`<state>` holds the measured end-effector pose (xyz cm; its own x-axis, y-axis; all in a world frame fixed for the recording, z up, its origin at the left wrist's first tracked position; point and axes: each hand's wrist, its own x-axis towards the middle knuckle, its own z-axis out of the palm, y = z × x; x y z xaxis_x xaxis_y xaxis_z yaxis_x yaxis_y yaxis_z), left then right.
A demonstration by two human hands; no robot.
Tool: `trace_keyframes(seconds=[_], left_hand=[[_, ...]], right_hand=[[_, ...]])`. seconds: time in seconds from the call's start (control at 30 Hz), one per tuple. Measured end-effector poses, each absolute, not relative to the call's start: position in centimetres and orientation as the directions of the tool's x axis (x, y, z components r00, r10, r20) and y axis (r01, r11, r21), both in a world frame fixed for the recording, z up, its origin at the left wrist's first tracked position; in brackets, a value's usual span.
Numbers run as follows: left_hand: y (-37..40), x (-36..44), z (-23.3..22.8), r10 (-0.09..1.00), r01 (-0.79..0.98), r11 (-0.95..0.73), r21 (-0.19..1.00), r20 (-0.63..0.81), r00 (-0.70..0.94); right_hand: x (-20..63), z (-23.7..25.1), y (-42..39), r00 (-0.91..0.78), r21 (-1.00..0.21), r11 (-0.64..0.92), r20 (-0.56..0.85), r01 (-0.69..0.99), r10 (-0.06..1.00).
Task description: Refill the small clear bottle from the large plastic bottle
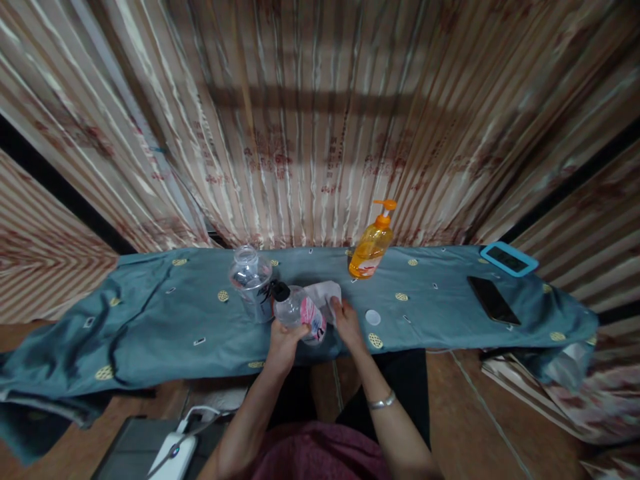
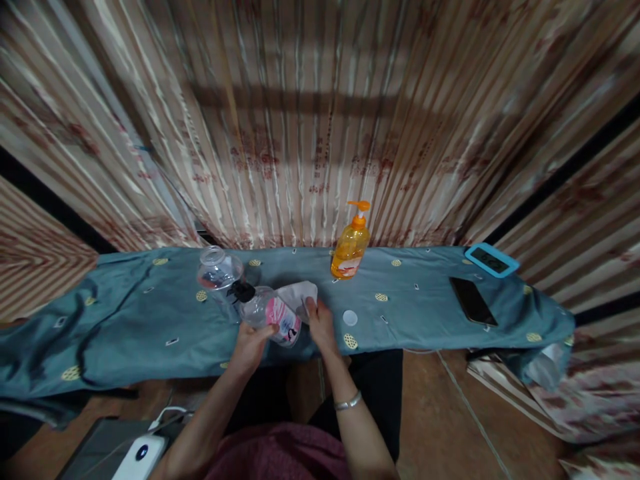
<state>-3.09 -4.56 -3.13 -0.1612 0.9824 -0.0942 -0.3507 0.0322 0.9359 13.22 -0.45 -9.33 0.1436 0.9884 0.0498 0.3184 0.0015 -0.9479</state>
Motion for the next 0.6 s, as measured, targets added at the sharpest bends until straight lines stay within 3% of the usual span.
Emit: trace_keyframes(seconds=[0.17,0.33,0.6], left_hand=[[-4.1,-3.6,-1.4,0.994,-0.266,-0.018,0.964,-0.011,-0.109],[-2.3,-1.5,-0.2,0.999,-0.165,-0.033,0.986,0.035,0.013],[1.9,6.1,-0.1,0.972,-0.093,-0.073,0.993,0.091,0.215]], right_hand=[[14.0,-7.3,-2.1,0.063,-0.906,0.14,0.18,0.399,0.982],[14.8,-4.6,-5.1,-0.098,-0.912,0.191,0.167,0.362,0.981],[16.7,-5.0,-2.8,0.236,-0.868,0.062,0.201,0.492,0.951]])
